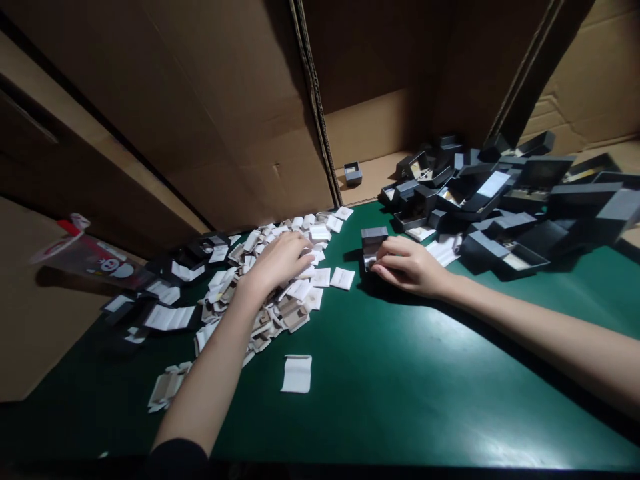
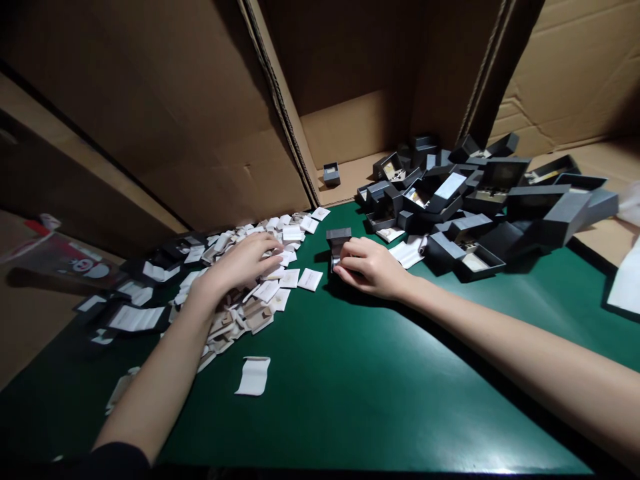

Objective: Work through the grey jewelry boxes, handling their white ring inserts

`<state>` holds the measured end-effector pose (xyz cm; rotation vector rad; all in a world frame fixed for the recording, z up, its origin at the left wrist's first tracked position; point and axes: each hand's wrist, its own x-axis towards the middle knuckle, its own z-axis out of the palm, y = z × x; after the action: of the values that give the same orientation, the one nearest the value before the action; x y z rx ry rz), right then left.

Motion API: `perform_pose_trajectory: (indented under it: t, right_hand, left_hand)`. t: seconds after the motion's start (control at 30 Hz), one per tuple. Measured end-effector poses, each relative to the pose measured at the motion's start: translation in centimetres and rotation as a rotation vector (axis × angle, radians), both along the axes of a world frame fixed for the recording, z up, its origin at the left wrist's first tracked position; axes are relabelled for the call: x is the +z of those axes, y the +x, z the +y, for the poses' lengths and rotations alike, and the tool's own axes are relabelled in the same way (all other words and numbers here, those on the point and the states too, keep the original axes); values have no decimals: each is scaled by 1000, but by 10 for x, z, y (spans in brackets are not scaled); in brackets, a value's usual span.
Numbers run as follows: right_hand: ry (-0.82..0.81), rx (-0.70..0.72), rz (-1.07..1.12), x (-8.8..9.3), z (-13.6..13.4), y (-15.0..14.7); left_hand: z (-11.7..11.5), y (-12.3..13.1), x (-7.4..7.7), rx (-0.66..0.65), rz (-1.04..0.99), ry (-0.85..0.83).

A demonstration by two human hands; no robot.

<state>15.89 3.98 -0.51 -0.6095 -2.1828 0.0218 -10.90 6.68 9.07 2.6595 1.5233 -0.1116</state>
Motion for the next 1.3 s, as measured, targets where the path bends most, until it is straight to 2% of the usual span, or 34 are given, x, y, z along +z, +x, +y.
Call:
perform_pose_trajectory:
  t: [0.2,0.33,0.5,0.67,1.0,1.17,1.3]
  right_hand:
    - [7,27,-29,-1,0,0]
    - [28,52,-51,-2,0,0]
    - [50,65,-83,-1,-1,0]
    - [53,63,-84,1,-2,-1]
    - [52,64,-81,0,-3,-1]
    - [43,73,-78,0,-3,-1]
    - [-40,96,-26,3,-3,1]
  left_hand:
    - [6,4,-28,-29,3,40]
    - [5,8,-36,-3,39,127]
    - [3,12,-36,8,31,166]
    - [4,15,-32,-62,-67,250]
    - [8,14,-35,-258,-220,75]
    - [1,18,-30,-254,-183,35]
    - [-1,19,-27,-265,-134,77]
